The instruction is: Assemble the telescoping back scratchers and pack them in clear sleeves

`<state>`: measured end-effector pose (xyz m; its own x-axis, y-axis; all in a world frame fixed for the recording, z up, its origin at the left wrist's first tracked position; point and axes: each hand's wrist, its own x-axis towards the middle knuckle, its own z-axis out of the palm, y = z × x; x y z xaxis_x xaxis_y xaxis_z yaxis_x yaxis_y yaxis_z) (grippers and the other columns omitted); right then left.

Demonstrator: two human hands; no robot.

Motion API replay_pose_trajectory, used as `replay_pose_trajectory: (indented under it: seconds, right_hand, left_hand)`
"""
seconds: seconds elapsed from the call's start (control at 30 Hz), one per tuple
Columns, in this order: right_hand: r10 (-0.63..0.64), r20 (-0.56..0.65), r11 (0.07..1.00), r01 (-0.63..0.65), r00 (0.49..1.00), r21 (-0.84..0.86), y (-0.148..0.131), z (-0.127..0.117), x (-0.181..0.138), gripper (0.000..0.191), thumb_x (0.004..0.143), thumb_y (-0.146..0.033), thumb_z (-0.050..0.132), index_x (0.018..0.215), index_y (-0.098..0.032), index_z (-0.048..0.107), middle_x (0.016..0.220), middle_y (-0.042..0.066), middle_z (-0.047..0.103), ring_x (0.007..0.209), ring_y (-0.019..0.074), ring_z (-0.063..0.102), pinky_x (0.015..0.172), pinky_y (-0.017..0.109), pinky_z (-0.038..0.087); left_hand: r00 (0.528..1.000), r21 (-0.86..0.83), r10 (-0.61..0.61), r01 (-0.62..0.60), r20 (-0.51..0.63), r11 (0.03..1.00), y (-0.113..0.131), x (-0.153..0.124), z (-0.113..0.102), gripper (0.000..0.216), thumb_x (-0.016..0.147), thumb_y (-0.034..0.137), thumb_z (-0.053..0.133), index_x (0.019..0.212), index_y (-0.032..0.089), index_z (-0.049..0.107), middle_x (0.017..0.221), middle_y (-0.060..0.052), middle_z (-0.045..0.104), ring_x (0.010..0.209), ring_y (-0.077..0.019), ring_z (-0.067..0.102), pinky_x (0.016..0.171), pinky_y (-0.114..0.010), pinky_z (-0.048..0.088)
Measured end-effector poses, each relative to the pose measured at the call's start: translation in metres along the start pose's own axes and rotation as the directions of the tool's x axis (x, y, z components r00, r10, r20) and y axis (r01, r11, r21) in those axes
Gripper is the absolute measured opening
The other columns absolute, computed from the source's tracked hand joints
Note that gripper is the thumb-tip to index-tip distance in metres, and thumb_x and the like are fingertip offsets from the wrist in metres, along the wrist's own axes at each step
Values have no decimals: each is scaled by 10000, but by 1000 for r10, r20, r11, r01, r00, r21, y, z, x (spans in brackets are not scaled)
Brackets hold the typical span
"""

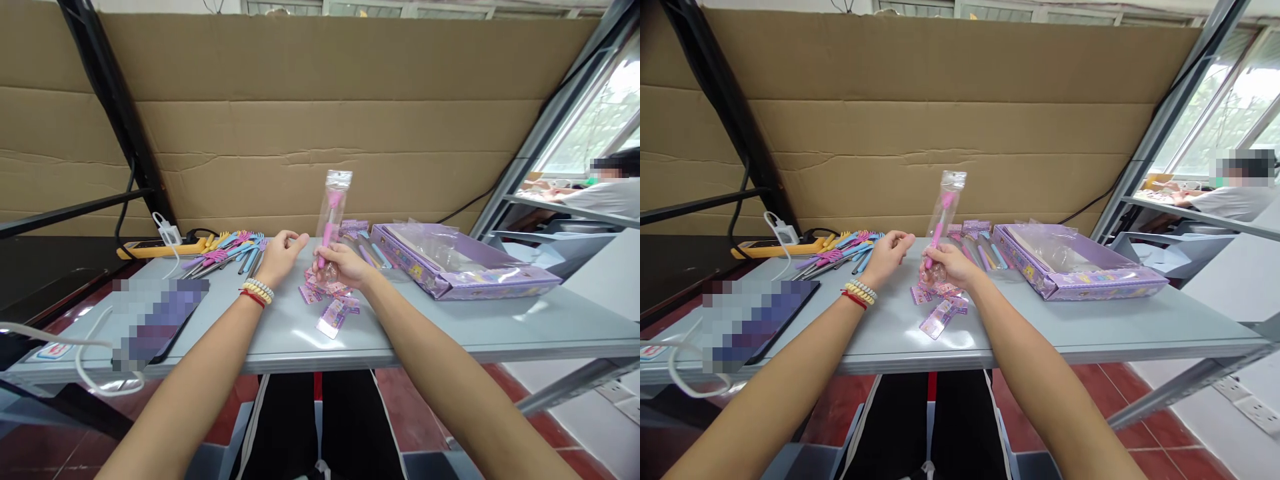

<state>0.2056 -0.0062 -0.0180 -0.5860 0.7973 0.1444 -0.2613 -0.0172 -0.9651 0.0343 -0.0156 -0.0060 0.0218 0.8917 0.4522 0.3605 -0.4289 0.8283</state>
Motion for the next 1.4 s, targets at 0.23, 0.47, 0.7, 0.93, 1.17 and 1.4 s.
replay_pose_trajectory:
  seconds: [0.23,0.47,0.7,0.93,1.17,1.4]
  right_hand:
    - [153,139,986,-141,978,-94,4,7,-3,312,722,-428,720,780,-149,591,703,51,701,509,152,652,447,244,525]
    - [-38,-65,951,16,997,-307,4,8,-1,433,582,-203,796,945,-160,564,672,-2,681,561,158,650,515,278,548]
    - [-136,-171,840,22,976,-542,11,6,2,296,642,-320,746,795,-179,536,509,-28,613,353,96,487,345,207,359]
    - [-155,-142,803,40,978,-595,4,7,-2,279,677,-396,714,690,-163,560,532,-13,599,431,104,520,423,224,387]
    - [-210,-119,711,68,970,-700,-2,2,-3,397,557,-376,780,834,-133,630,577,-30,579,529,113,522,522,239,387]
    - [-294,-134,554,55,946,-830,1,3,-3,374,661,-489,690,579,-150,557,456,-53,424,458,71,351,470,229,251]
  left_hand:
    - [969,-360,-79,162,235,919,-5,3,6,378,649,484,698,621,157,512,570,24,497,531,-83,436,533,-235,354]
    - [966,-526,-238,253,99,812,-10,7,2,310,676,397,725,678,151,537,581,12,551,536,-102,533,547,-247,443]
    - [944,-525,-262,330,202,785,-6,5,-2,276,634,286,783,706,131,566,606,-7,604,561,-120,583,568,-264,499]
    - [927,-494,-247,361,282,791,-4,6,-8,148,678,193,709,675,108,588,612,-36,631,548,-120,598,555,-254,512]
    - [898,-450,-283,418,336,789,-4,7,-9,120,692,171,695,708,118,589,603,-26,622,510,-126,598,489,-249,501]
    - [907,-469,-248,391,340,792,-1,4,-7,172,717,243,714,707,116,598,615,-35,639,545,-132,614,520,-253,524]
